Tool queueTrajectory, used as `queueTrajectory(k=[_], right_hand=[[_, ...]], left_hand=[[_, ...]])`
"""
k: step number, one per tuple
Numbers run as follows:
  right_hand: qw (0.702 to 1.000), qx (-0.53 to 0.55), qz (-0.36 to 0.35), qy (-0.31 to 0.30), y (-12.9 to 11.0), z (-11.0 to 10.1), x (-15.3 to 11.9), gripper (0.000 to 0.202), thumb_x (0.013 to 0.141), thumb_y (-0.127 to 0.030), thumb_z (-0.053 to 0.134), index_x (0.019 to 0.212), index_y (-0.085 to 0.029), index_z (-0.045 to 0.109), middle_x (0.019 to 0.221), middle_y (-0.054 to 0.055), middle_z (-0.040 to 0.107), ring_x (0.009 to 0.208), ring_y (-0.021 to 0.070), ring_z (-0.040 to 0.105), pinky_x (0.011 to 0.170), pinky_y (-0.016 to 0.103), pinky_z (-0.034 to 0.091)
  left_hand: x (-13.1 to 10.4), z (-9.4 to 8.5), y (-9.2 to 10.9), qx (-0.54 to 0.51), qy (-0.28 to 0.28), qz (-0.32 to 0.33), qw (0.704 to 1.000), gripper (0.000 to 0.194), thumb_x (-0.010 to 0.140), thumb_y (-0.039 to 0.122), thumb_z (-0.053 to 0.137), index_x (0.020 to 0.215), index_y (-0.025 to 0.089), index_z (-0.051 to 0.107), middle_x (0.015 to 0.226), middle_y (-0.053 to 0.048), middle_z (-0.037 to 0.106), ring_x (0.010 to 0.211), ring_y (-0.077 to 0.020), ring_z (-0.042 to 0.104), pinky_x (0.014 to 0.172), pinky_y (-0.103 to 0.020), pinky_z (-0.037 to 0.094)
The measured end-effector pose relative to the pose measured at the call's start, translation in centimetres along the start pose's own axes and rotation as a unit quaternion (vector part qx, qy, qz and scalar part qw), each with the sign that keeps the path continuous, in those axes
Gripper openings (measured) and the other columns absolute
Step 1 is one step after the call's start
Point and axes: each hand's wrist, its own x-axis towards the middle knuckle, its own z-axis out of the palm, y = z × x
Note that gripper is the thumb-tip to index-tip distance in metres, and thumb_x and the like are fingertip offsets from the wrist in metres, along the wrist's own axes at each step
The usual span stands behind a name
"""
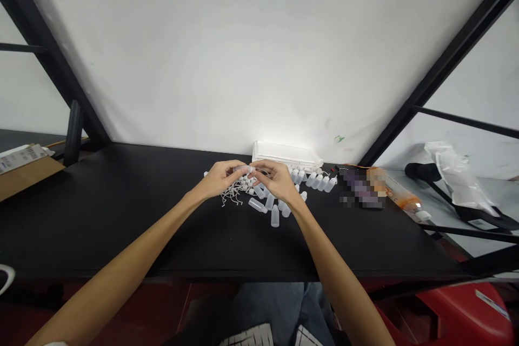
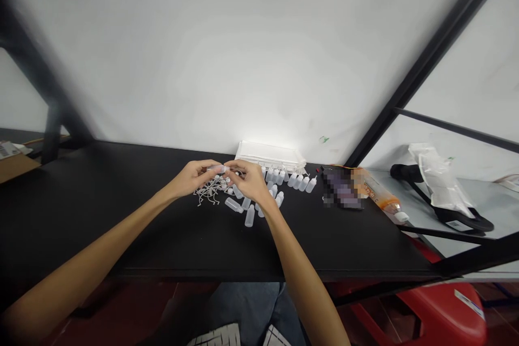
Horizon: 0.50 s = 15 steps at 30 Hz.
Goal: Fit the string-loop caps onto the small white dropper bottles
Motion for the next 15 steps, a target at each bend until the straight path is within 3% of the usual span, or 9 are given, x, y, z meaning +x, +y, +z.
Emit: queueTrajectory(k=[6,15], right_hand=[[0.999,-0.016,0.025,-0.023,-0.13,-0.12,-0.31,0.032,0.081,-0.044,0.067,0.098,-0.018,0.072,0.085,0.006,0.070,0.076,0.0185,0.069,0.069,0.033,0.062],[0.999,0.001,0.025,-0.039,-0.43,-0.50,-0.46,0.034,0.080,-0.046,0.067,0.097,-0.016,0.072,0.077,0.005,0.069,0.076,0.0194,0.070,0.070,0.035,0.061]], left_hand=[[0.01,-0.14,-0.26,-0.025,-0.015,0.009,1.000,0.031,0.087,0.043,0.059,0.097,0.016,0.073,0.079,-0.004,0.063,0.055,-0.0083,0.045,0.047,-0.019,0.038],[-0.08,0.17,-0.15,-0.008,-0.008,0.026,1.000,0.030,0.087,0.041,0.060,0.095,0.016,0.074,0.076,-0.003,0.062,0.054,-0.0079,0.044,0.046,-0.020,0.034]])
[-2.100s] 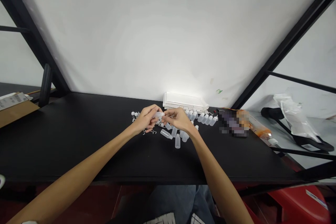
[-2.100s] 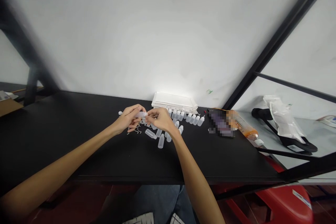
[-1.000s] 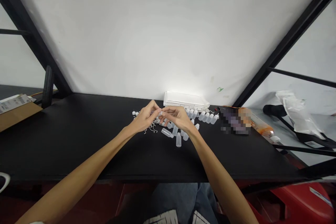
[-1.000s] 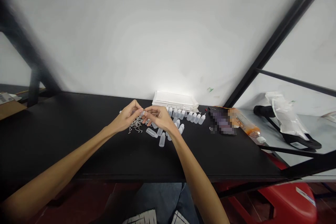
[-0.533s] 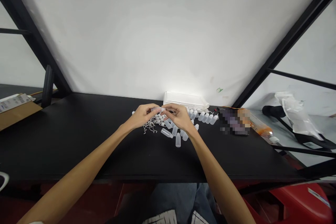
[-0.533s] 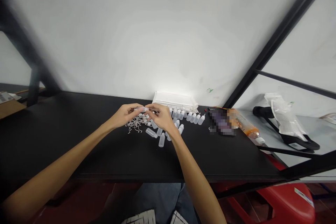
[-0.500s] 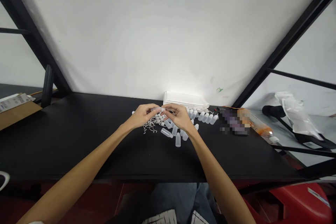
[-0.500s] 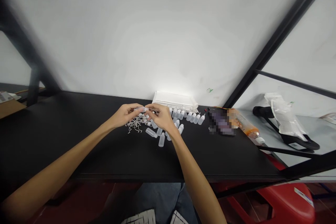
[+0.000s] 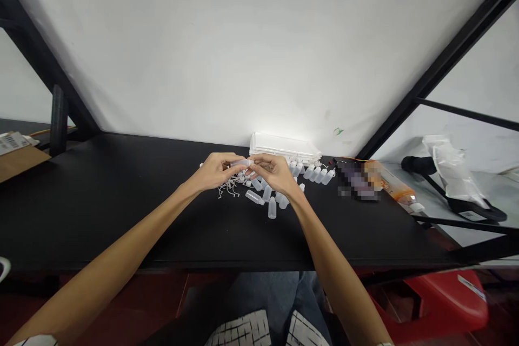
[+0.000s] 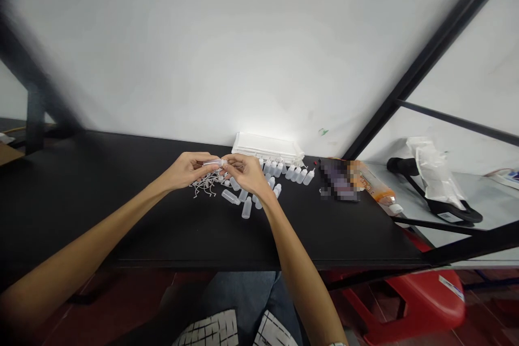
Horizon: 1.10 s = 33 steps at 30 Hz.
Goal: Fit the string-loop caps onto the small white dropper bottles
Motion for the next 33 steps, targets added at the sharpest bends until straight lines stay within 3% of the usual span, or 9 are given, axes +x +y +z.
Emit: queueTrajectory(k=[9,18,24,33], right_hand=[[1.000,0.009,-0.004,0.025,0.0,0.2,0.0,0.034,0.078,-0.045,0.070,0.092,-0.014,0.070,0.076,0.006,0.068,0.073,0.0188,0.069,0.068,0.036,0.061],[1.000,0.015,0.010,0.019,0.1,-0.1,0.1,0.033,0.075,-0.044,0.074,0.090,-0.015,0.069,0.078,0.005,0.070,0.073,0.0180,0.070,0.071,0.035,0.061],[0.999,0.037,0.015,0.028,0.3,-0.1,0.1,0.031,0.074,-0.040,0.076,0.090,-0.015,0.069,0.082,0.006,0.070,0.073,0.0188,0.070,0.074,0.038,0.061],[0.997,0.047,0.017,0.067,0.2,0.5,0.3,0.026,0.070,-0.037,0.078,0.082,-0.016,0.069,0.083,0.006,0.070,0.075,0.0197,0.069,0.074,0.038,0.059]], left_hand=[[0.0,0.2,-0.1,0.080,0.035,0.075,0.993,0.027,0.088,0.037,0.060,0.096,0.017,0.075,0.074,-0.004,0.064,0.060,-0.0112,0.049,0.054,-0.022,0.037],[0.0,0.2,-0.3,0.109,0.042,0.103,0.988,0.026,0.088,0.034,0.060,0.102,0.018,0.075,0.083,-0.006,0.068,0.062,-0.0114,0.053,0.055,-0.024,0.040],[0.0,0.4,-1.0,0.160,0.081,0.165,0.970,0.023,0.088,0.031,0.062,0.101,0.019,0.075,0.086,-0.008,0.070,0.069,-0.0144,0.059,0.063,-0.027,0.046],[0.0,0.5,-2.0,0.219,0.131,0.262,0.931,0.023,0.092,0.024,0.055,0.104,0.016,0.073,0.084,-0.008,0.069,0.068,-0.0130,0.060,0.057,-0.025,0.046]])
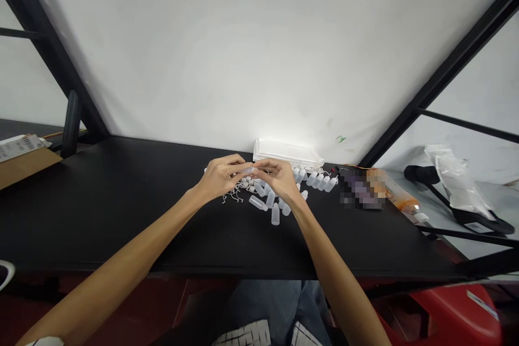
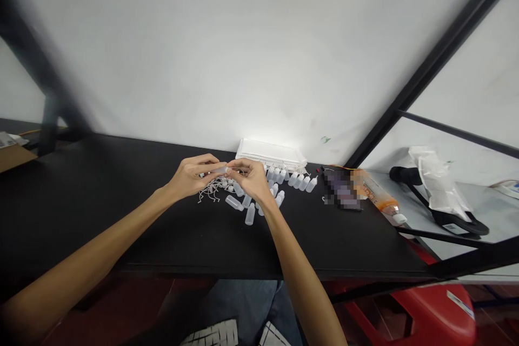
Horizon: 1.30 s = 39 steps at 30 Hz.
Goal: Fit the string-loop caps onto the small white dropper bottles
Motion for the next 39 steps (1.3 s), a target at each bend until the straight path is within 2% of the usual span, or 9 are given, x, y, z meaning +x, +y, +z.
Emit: queueTrajectory(k=[3,7,10,13,15,18,23,26,39], right_hand=[[1.000,-0.007,-0.001,0.002,0.0,0.0,0.1,0.026,0.071,-0.037,0.077,0.083,-0.017,0.068,0.082,0.005,0.069,0.074,0.0191,0.069,0.074,0.037,0.059],[1.000,-0.011,0.018,-0.017,-0.2,-0.3,0.2,0.033,0.076,-0.037,0.072,0.102,-0.018,0.065,0.076,0.003,0.069,0.070,0.0179,0.069,0.071,0.036,0.059],[1.000,-0.028,0.009,-0.006,-0.6,-0.7,0.2,0.038,0.080,-0.038,0.067,0.113,-0.019,0.061,0.086,0.004,0.070,0.071,0.0174,0.070,0.067,0.033,0.059],[0.993,-0.102,-0.025,0.056,-0.7,-1.1,0.2,0.037,0.083,-0.038,0.062,0.116,-0.020,0.060,0.095,0.006,0.069,0.073,0.0167,0.069,0.061,0.029,0.056],[0.980,-0.168,-0.048,0.092,-0.5,-1.2,0.2,0.033,0.084,-0.034,0.061,0.114,-0.020,0.061,0.093,0.005,0.070,0.074,0.0170,0.068,0.058,0.027,0.054],[0.945,-0.301,-0.081,0.098,0.0,-0.9,0.1,0.019,0.085,-0.026,0.059,0.101,-0.021,0.067,0.088,0.003,0.072,0.080,0.0175,0.067,0.062,0.026,0.051],[0.840,-0.527,-0.127,0.011,0.4,0.7,-0.6,0.016,0.086,-0.019,0.056,0.084,-0.021,0.072,0.089,0.003,0.073,0.091,0.0199,0.062,0.062,0.027,0.042],[0.802,-0.583,-0.126,-0.036,0.3,1.5,-0.8,0.020,0.090,-0.019,0.053,0.087,-0.021,0.072,0.089,0.004,0.072,0.093,0.0201,0.059,0.057,0.028,0.036],[0.729,-0.670,-0.113,-0.086,1.2,2.5,-0.8,0.022,0.092,-0.016,0.048,0.093,-0.018,0.070,0.091,0.008,0.067,0.093,0.0229,0.053,0.064,0.031,0.035]], left_hand=[[0.0,0.1,0.1,0.014,0.000,-0.009,1.000,0.023,0.091,0.026,0.056,0.102,0.016,0.074,0.084,-0.008,0.070,0.063,-0.0120,0.059,0.055,-0.024,0.046],[0.2,0.2,0.5,-0.053,-0.044,-0.127,0.989,0.026,0.087,0.035,0.062,0.100,0.016,0.074,0.079,-0.005,0.071,0.055,-0.0110,0.057,0.053,-0.024,0.048],[0.3,0.2,0.6,-0.159,-0.060,-0.256,0.952,0.039,0.086,0.040,0.062,0.113,0.014,0.070,0.072,-0.004,0.070,0.055,-0.0143,0.063,0.052,-0.025,0.051],[0.4,0.1,0.3,-0.225,-0.038,-0.334,0.915,0.049,0.086,0.044,0.060,0.122,0.011,0.063,0.070,-0.005,0.069,0.054,-0.0160,0.065,0.049,-0.026,0.051],[0.4,0.2,-0.1,-0.257,-0.020,-0.346,0.902,0.046,0.086,0.044,0.059,0.118,0.011,0.062,0.075,-0.006,0.069,0.055,-0.0161,0.065,0.047,-0.026,0.051],[0.4,0.1,-0.5,-0.296,0.010,-0.350,0.889,0.034,0.085,0.041,0.060,0.107,0.015,0.058,0.082,-0.006,0.067,0.056,-0.0148,0.063,0.045,-0.025,0.049],[0.5,-0.1,-0.9,-0.317,0.060,-0.379,0.867,0.015,0.082,0.028,0.056,0.094,0.020,0.050,0.067,0.004,0.050,0.050,-0.0074,0.042,0.040,-0.017,0.032],[0.5,-0.2,-1.0,-0.324,0.052,-0.373,0.868,0.011,0.084,0.030,0.054,0.088,0.020,0.050,0.064,0.005,0.041,0.051,-0.0071,0.033,0.041,-0.017,0.025],[0.4,-0.1,-0.7,-0.218,-0.007,-0.344,0.913,0.034,0.089,0.045,0.051,0.070,0.017,0.053,0.060,0.004,0.039,0.054,-0.0096,0.033,0.049,-0.023,0.026]])
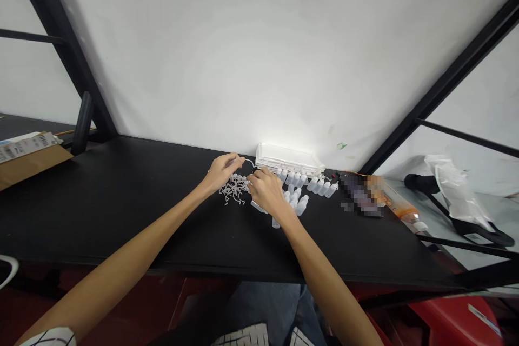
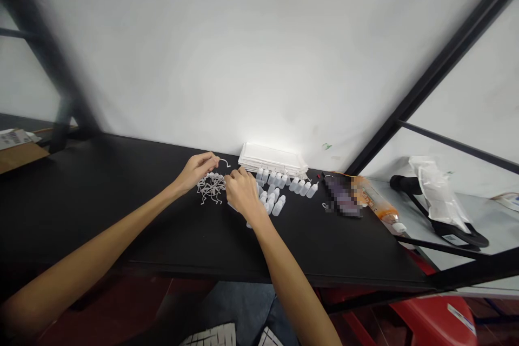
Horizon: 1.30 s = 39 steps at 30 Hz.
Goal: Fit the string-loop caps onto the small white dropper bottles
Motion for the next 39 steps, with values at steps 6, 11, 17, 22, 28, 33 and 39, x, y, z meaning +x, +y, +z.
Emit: queueTrajectory(k=[6,11,17,22,28,33,39], right_hand=[[0.999,-0.023,-0.022,-0.017,0.1,0.7,0.2,0.024,0.091,-0.012,0.046,0.090,-0.017,0.070,0.091,0.010,0.067,0.093,0.0247,0.053,0.069,0.034,0.037],[0.999,-0.029,-0.020,-0.011,0.1,1.1,0.3,0.025,0.089,-0.010,0.048,0.096,-0.017,0.070,0.092,0.010,0.067,0.093,0.0260,0.054,0.073,0.036,0.037],[0.999,-0.031,-0.017,-0.019,0.0,1.2,0.4,0.023,0.088,-0.011,0.049,0.094,-0.017,0.070,0.093,0.012,0.067,0.094,0.0263,0.054,0.075,0.037,0.037],[1.000,-0.014,-0.012,-0.013,0.2,1.3,0.5,0.024,0.090,-0.011,0.048,0.089,-0.018,0.070,0.090,0.010,0.068,0.092,0.0255,0.055,0.074,0.036,0.036],[0.996,0.061,0.043,0.038,1.2,0.2,0.4,0.021,0.092,-0.015,0.049,0.087,-0.019,0.069,0.088,0.006,0.070,0.089,0.0220,0.058,0.073,0.032,0.036],[0.965,0.167,0.085,0.184,1.0,-0.8,0.1,0.022,0.096,-0.021,0.044,0.092,-0.019,0.065,0.091,0.005,0.068,0.085,0.0172,0.060,0.067,0.027,0.038],[0.942,0.235,0.060,0.233,-0.6,-0.8,-0.2,0.024,0.098,-0.025,0.039,0.095,-0.019,0.062,0.089,0.007,0.068,0.078,0.0161,0.062,0.068,0.026,0.041]], left_hand=[[-0.1,0.1,0.5,0.069,0.029,0.019,0.997,0.044,0.085,0.048,0.056,0.057,0.018,0.040,0.054,0.005,0.029,0.052,-0.0091,0.026,0.051,-0.025,0.022],[-0.2,0.1,0.5,0.063,0.046,0.021,0.997,0.052,0.081,0.052,0.060,0.053,0.018,0.033,0.054,0.005,0.024,0.051,-0.0089,0.023,0.051,-0.025,0.020],[-0.3,0.3,0.5,0.063,0.045,0.014,0.997,0.056,0.081,0.050,0.061,0.051,0.019,0.026,0.053,0.005,0.020,0.050,-0.0087,0.021,0.051,-0.026,0.018],[-0.1,0.1,0.4,0.022,0.041,-0.004,0.999,0.048,0.084,0.045,0.055,0.046,0.017,0.044,0.049,0.003,0.036,0.050,-0.0102,0.032,0.054,-0.028,0.026],[0.3,-0.3,0.3,-0.042,0.004,-0.012,0.999,0.050,0.087,0.042,0.045,0.047,0.017,0.060,0.059,-0.003,0.052,0.061,-0.0148,0.043,0.065,-0.029,0.038],[0.5,0.1,0.1,-0.079,-0.016,-0.054,0.995,0.050,0.088,0.051,0.044,0.067,0.017,0.073,0.064,-0.003,0.053,0.062,-0.0150,0.046,0.064,-0.029,0.041],[0.3,0.7,0.2,-0.109,-0.035,-0.068,0.991,0.049,0.083,0.059,0.055,0.071,0.014,0.071,0.059,-0.001,0.047,0.058,-0.0129,0.042,0.056,-0.026,0.037]])
